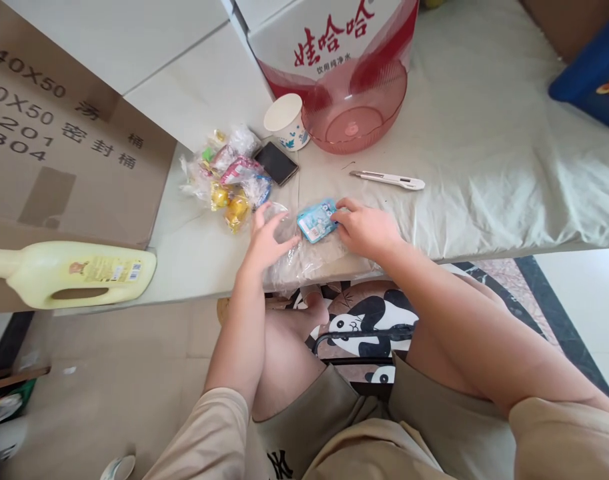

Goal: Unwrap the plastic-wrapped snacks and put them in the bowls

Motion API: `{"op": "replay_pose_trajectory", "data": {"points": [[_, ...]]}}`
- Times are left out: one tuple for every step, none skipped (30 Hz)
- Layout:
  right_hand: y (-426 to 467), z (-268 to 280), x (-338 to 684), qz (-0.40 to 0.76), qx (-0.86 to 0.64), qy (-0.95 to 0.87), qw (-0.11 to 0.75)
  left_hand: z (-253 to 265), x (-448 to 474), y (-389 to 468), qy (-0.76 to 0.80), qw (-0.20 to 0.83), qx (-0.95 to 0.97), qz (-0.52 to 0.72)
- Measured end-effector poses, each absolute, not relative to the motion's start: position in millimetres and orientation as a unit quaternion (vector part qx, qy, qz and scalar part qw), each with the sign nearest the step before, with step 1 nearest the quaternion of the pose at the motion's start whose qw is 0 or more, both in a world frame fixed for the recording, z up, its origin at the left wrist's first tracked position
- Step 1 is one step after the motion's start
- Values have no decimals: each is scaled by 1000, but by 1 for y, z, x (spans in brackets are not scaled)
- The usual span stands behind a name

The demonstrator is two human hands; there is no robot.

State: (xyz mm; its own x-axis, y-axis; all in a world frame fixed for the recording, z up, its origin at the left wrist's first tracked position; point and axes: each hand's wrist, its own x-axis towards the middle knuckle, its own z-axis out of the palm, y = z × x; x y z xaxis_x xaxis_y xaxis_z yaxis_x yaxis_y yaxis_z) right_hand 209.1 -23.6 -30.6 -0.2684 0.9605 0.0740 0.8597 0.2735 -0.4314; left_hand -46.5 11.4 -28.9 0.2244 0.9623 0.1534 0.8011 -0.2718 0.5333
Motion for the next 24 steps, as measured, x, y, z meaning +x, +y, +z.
{"op": "replay_pose_trajectory", "data": {"points": [[-22, -31, 206, 142, -578, -785, 171, -31, -42, 15, 566, 180, 776, 212], [-21, -31, 204, 131, -568, -792, 183, -33, -38, 18, 558, 190, 782, 203], [-19, -32, 202, 122, -552, -802, 194, -34, -34, 20, 552, 203, 783, 203], [-18, -33, 199, 117, -533, -813, 204, -35, -31, 22, 550, 220, 778, 209], [-17, -34, 197, 117, -516, -822, 208, -35, -27, 23, 552, 242, 767, 221], [-17, -36, 195, 121, -505, -829, 209, -35, -24, 23, 556, 270, 749, 238], [-16, -38, 194, 128, -500, -831, 207, -34, -22, 24, 563, 304, 723, 260], [-15, -40, 192, 134, -500, -831, 206, -33, -19, 23, 572, 344, 688, 286], [-15, -41, 191, 141, -502, -828, 207, -31, -17, 22, 578, 388, 646, 314], [-14, -42, 190, 148, -505, -824, 210, -28, -15, 21, 579, 436, 599, 340], [-13, -43, 189, 158, -508, -819, 216, -25, -13, 20, 576, 485, 552, 359], [-13, -43, 189, 171, -508, -814, 225, -22, -10, 18, 570, 530, 506, 373], [-12, -43, 189, 188, -509, -806, 236, -19, -8, 16, 562, 567, 465, 383], [-11, -43, 189, 208, -508, -797, 251, -15, -6, 14, 555, 595, 432, 390], [-10, -43, 190, 230, -507, -787, 267, -12, -5, 13, 549, 616, 403, 396], [-8, -43, 191, 251, -504, -776, 285, -10, -3, 12, 546, 630, 379, 402], [-7, -43, 193, 271, -497, -767, 302, -8, -2, 12, 545, 639, 358, 408], [-6, -44, 195, 289, -487, -761, 316, -6, -2, 13, 546, 644, 340, 414], [-4, -44, 197, 305, -475, -758, 328, -6, -1, 14, 550, 644, 324, 421], [-3, -45, 199, 319, -461, -757, 336, -6, -2, 16, 557, 640, 308, 430], [-2, -46, 202, 332, -450, -756, 342, -6, -2, 19, 566, 633, 294, 439], [-1, -47, 205, 343, -440, -754, 346, -7, -2, 21, 575, 625, 281, 446], [0, -48, 207, 352, -432, -752, 351, -8, -3, 24, 584, 620, 269, 451], [0, -49, 210, 357, -429, -749, 358, -8, -3, 26, 590, 617, 259, 452]]}}
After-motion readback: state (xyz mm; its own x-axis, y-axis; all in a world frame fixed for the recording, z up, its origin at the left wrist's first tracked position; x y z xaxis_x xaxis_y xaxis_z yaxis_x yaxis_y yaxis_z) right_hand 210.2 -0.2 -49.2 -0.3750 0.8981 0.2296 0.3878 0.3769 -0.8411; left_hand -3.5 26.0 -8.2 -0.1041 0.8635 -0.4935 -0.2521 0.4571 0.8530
